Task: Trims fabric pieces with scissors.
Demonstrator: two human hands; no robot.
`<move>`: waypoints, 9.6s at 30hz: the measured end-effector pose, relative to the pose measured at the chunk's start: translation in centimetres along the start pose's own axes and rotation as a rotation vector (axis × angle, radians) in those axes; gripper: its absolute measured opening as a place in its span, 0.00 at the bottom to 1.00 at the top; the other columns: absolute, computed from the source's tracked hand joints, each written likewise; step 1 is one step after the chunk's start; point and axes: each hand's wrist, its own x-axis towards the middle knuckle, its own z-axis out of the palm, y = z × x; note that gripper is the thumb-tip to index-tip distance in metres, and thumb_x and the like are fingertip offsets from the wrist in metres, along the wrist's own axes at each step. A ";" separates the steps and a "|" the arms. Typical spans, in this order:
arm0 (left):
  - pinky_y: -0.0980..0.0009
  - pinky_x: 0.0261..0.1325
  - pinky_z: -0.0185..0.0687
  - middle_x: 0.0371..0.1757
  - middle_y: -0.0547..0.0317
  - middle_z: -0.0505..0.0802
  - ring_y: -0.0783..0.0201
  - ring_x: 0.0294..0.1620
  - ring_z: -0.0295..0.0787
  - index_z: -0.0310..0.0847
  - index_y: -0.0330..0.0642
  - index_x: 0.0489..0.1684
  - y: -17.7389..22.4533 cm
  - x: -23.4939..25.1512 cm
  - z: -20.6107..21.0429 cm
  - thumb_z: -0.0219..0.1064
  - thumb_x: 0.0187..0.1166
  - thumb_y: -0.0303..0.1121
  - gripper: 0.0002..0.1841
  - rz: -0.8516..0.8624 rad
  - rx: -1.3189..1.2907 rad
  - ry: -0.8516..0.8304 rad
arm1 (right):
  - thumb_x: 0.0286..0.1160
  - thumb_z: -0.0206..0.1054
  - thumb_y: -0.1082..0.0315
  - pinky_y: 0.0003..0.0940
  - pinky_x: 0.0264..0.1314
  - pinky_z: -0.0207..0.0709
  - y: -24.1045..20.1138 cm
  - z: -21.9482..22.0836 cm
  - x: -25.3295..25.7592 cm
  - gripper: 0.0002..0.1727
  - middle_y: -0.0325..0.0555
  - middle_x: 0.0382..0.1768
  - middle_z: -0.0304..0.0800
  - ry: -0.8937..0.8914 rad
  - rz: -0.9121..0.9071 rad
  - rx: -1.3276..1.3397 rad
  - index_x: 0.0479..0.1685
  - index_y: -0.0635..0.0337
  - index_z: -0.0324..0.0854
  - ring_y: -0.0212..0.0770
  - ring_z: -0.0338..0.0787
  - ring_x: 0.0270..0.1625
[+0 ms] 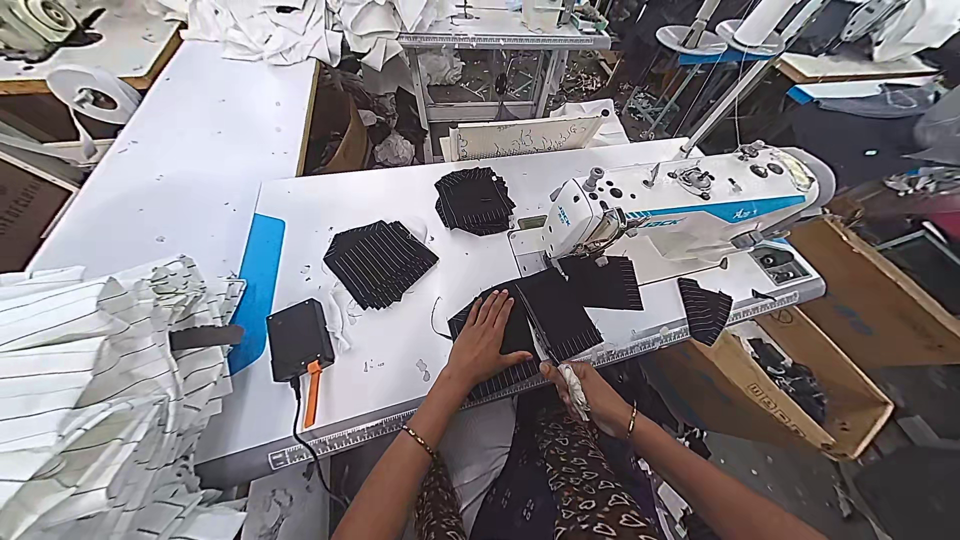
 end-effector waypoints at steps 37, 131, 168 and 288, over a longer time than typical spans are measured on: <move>0.37 0.74 0.67 0.66 0.37 0.88 0.36 0.72 0.81 0.88 0.34 0.50 4.5 -3.5 -0.2 0.67 0.82 0.45 0.19 -0.199 -0.065 0.156 | 0.92 0.46 0.46 0.13 0.16 0.65 6.2 0.0 -4.8 0.23 0.25 0.16 0.72 -0.327 0.042 0.482 0.32 0.48 0.73 0.19 0.70 0.13; 0.81 0.14 0.72 0.16 0.64 0.86 0.76 0.09 0.76 0.82 0.29 0.46 3.8 2.1 -2.2 0.62 0.87 0.28 0.08 -0.661 -1.165 -0.045 | 0.86 0.64 0.56 0.17 0.15 0.65 3.5 -2.2 -1.4 0.17 0.28 0.12 0.72 -0.207 -0.027 0.115 0.26 0.51 0.75 0.22 0.70 0.12; 0.53 0.67 0.82 0.60 0.45 0.92 0.52 0.59 0.90 0.87 0.35 0.61 1.9 0.7 -4.7 0.64 0.83 0.29 0.14 -0.296 -0.502 -0.037 | 0.84 0.64 0.55 0.17 0.14 0.66 4.2 -4.0 -2.0 0.16 0.29 0.12 0.73 -0.109 -0.145 0.122 0.27 0.51 0.77 0.23 0.71 0.12; 0.78 0.37 0.82 0.96 0.48 0.51 0.82 0.31 0.81 0.48 0.39 0.94 5.1 -8.1 -1.1 0.68 0.68 0.18 0.47 -0.326 -0.991 0.199 | 0.74 0.74 0.46 0.24 0.23 0.69 3.7 2.2 0.9 0.21 0.29 0.14 0.72 -0.092 -0.219 -0.336 0.28 0.53 0.77 0.25 0.73 0.16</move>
